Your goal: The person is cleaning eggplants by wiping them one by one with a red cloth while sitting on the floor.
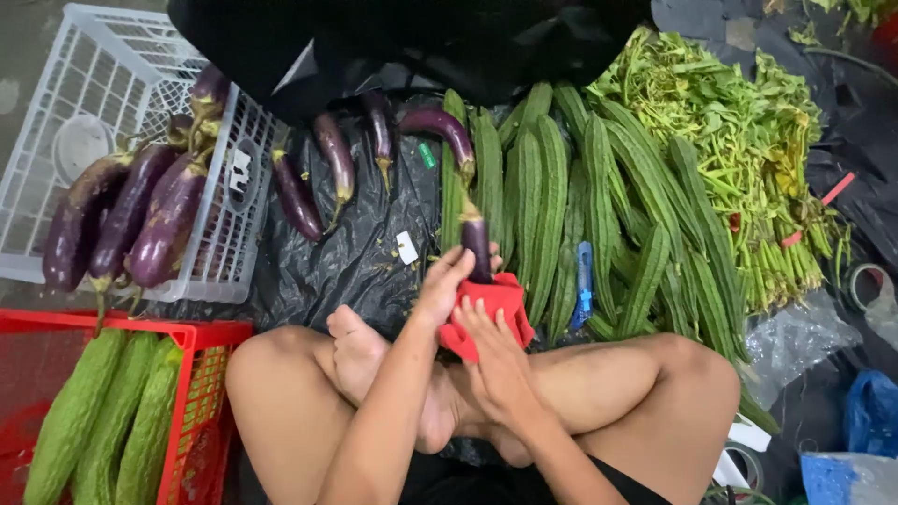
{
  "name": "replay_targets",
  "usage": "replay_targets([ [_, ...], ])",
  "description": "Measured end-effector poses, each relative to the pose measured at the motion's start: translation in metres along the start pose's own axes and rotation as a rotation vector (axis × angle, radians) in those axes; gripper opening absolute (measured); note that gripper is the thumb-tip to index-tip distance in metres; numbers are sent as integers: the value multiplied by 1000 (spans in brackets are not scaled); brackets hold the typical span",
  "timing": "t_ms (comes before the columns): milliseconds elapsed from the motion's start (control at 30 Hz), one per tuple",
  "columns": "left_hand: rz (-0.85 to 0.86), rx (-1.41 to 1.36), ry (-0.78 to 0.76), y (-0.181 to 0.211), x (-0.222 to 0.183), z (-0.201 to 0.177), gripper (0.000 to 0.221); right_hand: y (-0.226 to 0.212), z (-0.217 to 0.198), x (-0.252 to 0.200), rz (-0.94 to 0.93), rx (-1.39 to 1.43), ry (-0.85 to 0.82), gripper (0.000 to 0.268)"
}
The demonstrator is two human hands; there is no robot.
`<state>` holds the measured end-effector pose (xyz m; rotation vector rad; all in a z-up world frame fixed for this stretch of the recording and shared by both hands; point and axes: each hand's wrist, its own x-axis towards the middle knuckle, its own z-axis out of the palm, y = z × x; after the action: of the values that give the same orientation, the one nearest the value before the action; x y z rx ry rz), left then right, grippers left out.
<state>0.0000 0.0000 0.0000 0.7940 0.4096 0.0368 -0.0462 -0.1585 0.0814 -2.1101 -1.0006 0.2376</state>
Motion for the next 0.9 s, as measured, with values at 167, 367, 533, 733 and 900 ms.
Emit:
replay_targets([
  [167,59,211,57,16,-20,26,38,12,-1,22,-21,-74,31,50],
  [367,-187,-396,117,-36,11,-18,41,17,-13,52,-50,-51,135,55],
  [533,-191,-370,91,-40,4,-15,40,7,-38,77,-39,-49,232,49],
  [733,-185,-196,55,-36,-6,-4,42,21,-62,81,85,-2,517,42],
  [900,-176,-20,28,-23,-16,6,48,24,-56,78,10,-36,665,40],
])
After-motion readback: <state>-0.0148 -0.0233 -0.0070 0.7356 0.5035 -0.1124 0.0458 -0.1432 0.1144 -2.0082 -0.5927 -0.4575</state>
